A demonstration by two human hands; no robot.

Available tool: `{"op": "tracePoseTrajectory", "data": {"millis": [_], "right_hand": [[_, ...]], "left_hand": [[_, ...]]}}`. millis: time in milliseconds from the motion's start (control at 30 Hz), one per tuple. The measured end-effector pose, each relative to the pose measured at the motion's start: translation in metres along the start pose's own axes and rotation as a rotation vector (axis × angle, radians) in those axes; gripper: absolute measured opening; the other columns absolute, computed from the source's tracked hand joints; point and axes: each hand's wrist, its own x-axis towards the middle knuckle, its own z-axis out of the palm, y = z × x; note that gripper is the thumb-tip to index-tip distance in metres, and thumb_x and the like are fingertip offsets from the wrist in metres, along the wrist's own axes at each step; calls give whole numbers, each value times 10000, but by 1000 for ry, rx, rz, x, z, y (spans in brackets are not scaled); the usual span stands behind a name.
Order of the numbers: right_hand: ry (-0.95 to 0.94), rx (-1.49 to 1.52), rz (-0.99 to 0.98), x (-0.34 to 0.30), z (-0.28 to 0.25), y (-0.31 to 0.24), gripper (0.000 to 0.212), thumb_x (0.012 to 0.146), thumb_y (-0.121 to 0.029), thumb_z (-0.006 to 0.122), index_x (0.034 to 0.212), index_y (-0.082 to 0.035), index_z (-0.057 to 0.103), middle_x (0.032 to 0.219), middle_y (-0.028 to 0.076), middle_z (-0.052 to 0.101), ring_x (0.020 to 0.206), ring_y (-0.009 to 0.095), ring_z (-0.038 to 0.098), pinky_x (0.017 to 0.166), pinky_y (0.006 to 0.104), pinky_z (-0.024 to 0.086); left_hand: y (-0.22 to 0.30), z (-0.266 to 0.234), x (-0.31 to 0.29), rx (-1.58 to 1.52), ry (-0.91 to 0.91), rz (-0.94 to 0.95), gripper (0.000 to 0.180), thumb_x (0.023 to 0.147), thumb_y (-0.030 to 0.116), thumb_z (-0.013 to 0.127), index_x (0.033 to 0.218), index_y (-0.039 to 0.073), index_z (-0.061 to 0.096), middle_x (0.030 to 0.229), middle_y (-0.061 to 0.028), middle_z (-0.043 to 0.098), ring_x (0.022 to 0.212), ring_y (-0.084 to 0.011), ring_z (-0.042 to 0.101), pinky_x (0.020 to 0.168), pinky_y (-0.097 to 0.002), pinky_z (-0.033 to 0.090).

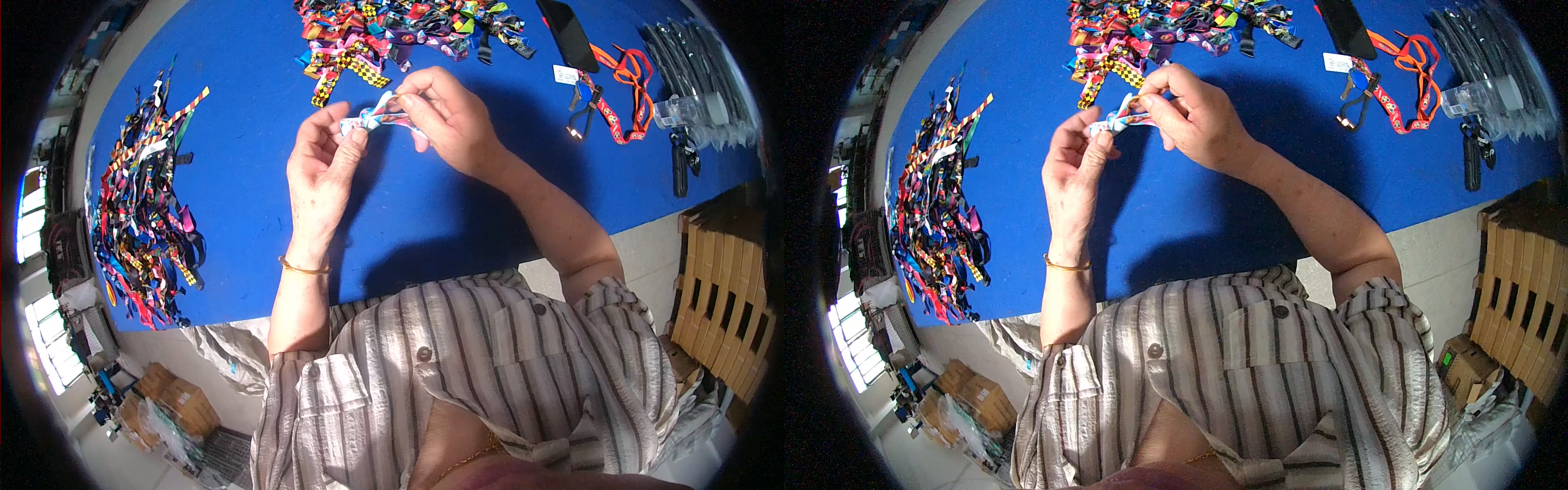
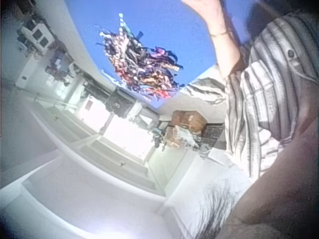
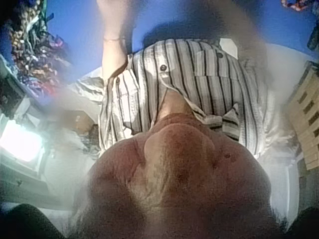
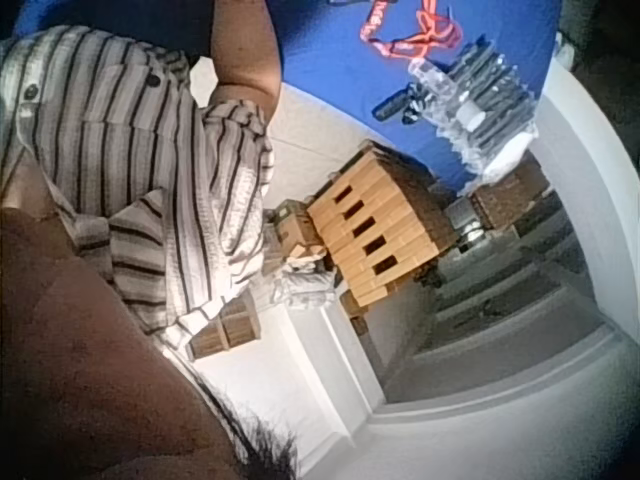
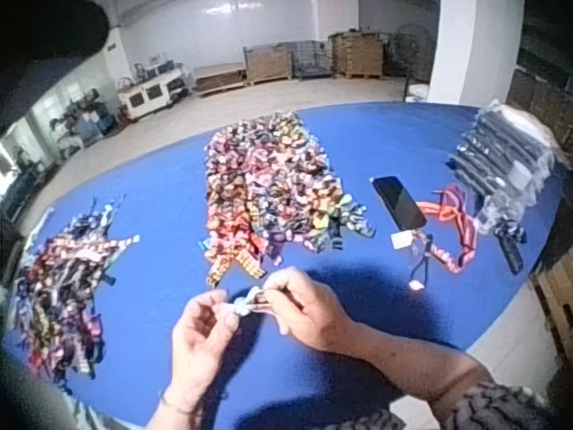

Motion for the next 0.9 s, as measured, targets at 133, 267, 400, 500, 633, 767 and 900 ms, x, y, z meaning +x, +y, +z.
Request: {"op": "tracePoseTrajectory", "data": {"millis": [133,267,400,500,633,767,900], "right_hand": [[-7,90,75,-1,-1,6,53,971,-88,552,987,-46,524,721,24,585,554,59,539,485,226,444],[-4,104,136,0,3,7,65,965,-82,560,984,-34,521,713,4,566,569,42,515,484,217,420],[-55,136,89,-3,3,12,73,957,-74,572,971,-16,529,735,-27,544,637,15,486,521,206,404],[-33,86,115,0,1,12,63,951,-62,577,955,-11,540,752,-32,538,664,13,478,543,201,403],[-39,122,132,2,-1,12,71,946,-72,585,930,-10,556,768,-24,559,675,19,498,569,208,422],[-133,141,161,10,-17,3,141,943,-135,607,975,2,603,801,9,621,707,46,568,645,223,477],[-198,68,102,6,-14,2,136,941,-137,611,1001,-18,634,859,13,641,775,65,580,686,234,470]], "left_hand": [[-12,1,1,-52,-16,-126,181,911,84,669,1060,14,596,942,-8,626,841,-61,553,771,-197,453],[-6,2,6,-181,5,33,65,921,47,614,962,34,566,1030,-80,656,865,-64,553,787,-213,455],[-9,-1,11,-435,-38,-21,32,931,30,533,958,47,532,1107,-155,662,872,-94,575,817,-236,455],[-16,-2,9,-522,0,-84,47,932,44,542,979,48,539,988,-102,671,873,-112,605,823,-243,466],[-12,2,8,-368,75,-32,73,932,21,568,961,59,512,862,-27,622,777,-58,558,708,-205,447],[-9,-2,8,-141,-51,-89,81,924,16,591,932,61,524,834,4,606,775,-43,553,703,-195,437],[-15,0,4,-133,-170,-169,79,928,43,606,915,59,530,795,18,609,692,-39,545,634,-179,424]]}}
